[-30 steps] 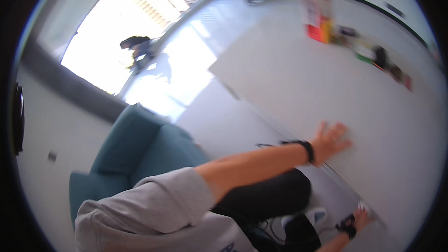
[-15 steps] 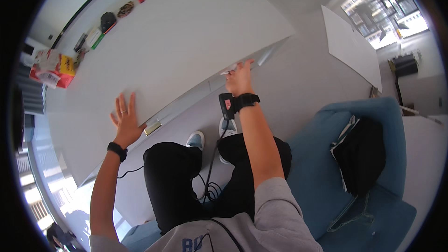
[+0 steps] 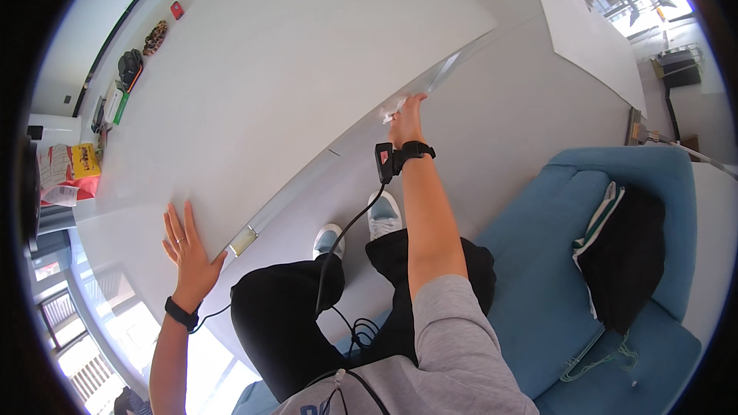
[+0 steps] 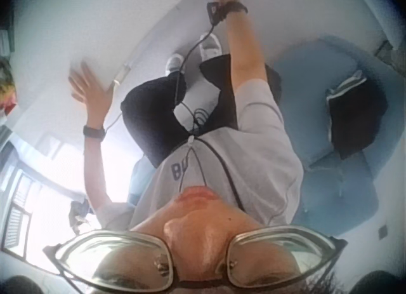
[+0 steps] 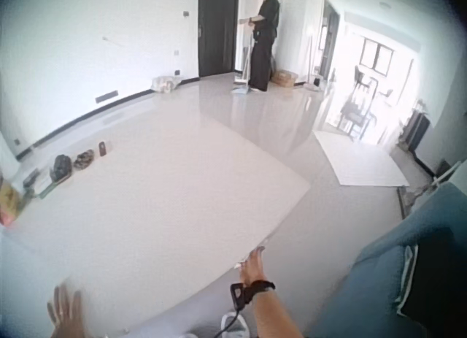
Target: The person wipes the top surface and the front edge of a white table using a piece of white paper while sitting on a couch.
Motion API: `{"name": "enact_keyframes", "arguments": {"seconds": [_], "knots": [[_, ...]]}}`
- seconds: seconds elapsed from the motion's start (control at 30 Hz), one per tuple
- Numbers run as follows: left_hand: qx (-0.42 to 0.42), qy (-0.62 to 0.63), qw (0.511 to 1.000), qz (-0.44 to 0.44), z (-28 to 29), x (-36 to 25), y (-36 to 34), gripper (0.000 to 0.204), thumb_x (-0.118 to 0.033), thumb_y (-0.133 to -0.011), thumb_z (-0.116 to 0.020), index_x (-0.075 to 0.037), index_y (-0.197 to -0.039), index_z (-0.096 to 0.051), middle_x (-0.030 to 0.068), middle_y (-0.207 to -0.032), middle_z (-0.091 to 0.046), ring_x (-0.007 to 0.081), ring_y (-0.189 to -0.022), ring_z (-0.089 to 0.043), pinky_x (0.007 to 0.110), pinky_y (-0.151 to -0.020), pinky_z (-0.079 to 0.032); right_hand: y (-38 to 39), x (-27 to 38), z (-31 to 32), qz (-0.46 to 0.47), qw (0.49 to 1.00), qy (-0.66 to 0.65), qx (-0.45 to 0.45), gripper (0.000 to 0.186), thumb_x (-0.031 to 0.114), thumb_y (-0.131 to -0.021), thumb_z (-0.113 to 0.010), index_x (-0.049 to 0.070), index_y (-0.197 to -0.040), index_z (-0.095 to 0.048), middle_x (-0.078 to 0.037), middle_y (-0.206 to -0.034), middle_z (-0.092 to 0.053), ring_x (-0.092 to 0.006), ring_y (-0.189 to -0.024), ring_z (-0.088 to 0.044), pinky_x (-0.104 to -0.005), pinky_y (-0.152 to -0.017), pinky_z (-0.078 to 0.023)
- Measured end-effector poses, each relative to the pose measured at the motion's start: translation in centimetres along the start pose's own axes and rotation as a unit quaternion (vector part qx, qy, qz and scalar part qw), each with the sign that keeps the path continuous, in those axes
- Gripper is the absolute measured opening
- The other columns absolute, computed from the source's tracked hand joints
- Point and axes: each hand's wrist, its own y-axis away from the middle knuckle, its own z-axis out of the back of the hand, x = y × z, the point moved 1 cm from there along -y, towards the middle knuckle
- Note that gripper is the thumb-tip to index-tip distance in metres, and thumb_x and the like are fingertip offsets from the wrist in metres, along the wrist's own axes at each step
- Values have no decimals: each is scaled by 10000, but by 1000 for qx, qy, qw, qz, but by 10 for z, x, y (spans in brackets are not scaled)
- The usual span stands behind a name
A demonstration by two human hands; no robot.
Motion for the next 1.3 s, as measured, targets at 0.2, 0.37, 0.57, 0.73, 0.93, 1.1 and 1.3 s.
{"name": "enact_keyframes", "arguments": {"seconds": [0.2, 0.37, 0.57, 0.73, 0.93, 1.1, 1.3], "knots": [[-31, -12, 999, 0, -9, 1, 0, 1138, -78, -640, -825, -149, -1505, -90, 154, -1564, 43, 371, -1443, 32, 657, -1071, -76, -14, -15, 1, 31, 998, -31, -35, 957, 801, -841, -208, 57, -1443, -248, -47, -1192, -493, -150, -1060, -463, -323, -1016, -258], [-35, -4, 999, -10, -18, 6, -4, 1134, -84, -642, -821, -149, -1506, -90, 151, -1566, 42, 370, -1443, 32, 662, -1065, -78, 7, 23, -11, 53, 996, -4, -64, 967, 793, -847, -221, 37, -1450, -245, 0, -919, -483, -160, -863, -432, -329, -963, -289], [-15, -1, 1000, 10, -2, 9, -1, 1111, -119, -678, -809, -141, -1508, -71, 201, -1553, 70, 407, -1432, 49, 710, -1025, -77, 23, 91, -24, 103, 986, -129, 12, 985, 788, -847, -183, 39, -1486, -204, -13, -1247, -475, -144, -917, -416, -285, -1006, -250], [-26, 10, 1000, 2, -13, 8, -3, 1123, -117, -669, -809, -156, -1510, -65, 199, -1555, 74, 402, -1432, 59, 712, -1022, -82, 69, 136, -29, 131, 974, -185, 13, 963, 771, -852, -196, 59, -1499, -165, -19, -1522, -265, -165, -1372, -248, -291, -1119, -132], [-17, 23, 1000, 7, -7, 6, -2, 1105, -149, -684, -790, -184, -1512, -59, 202, -1556, 75, 396, -1434, 64, 709, -1023, -79, 101, 139, -5, 146, 951, -264, -64, 688, 612, -926, -279, 73, -1317, -454, -100, -1355, -465, -244, -1261, -419, -350, -1071, -295], [6, -4, 999, 31, -8, 5, 1, 1112, -259, -681, -785, -191, -1515, -52, 205, -1560, 29, 403, -1437, 25, 712, -1028, -119, 170, 110, -19, 63, 937, -343, -8, 489, 418, -945, -382, 67, -1267, -487, -76, -1245, -543, -219, -1123, -533, -337, -942, -431], [25, 79, 996, -20, 1, 9, 22, 856, -363, -757, -714, -108, -1450, -282, 244, -1520, -169, 394, -1420, -141, 569, -1087, -230, 294, 93, -30, 83, 960, -184, 194, 418, 189, -992, -411, -8, -1358, -367, -110, -1317, -483, -245, -1229, -472, -394, -1034, -388]]}}
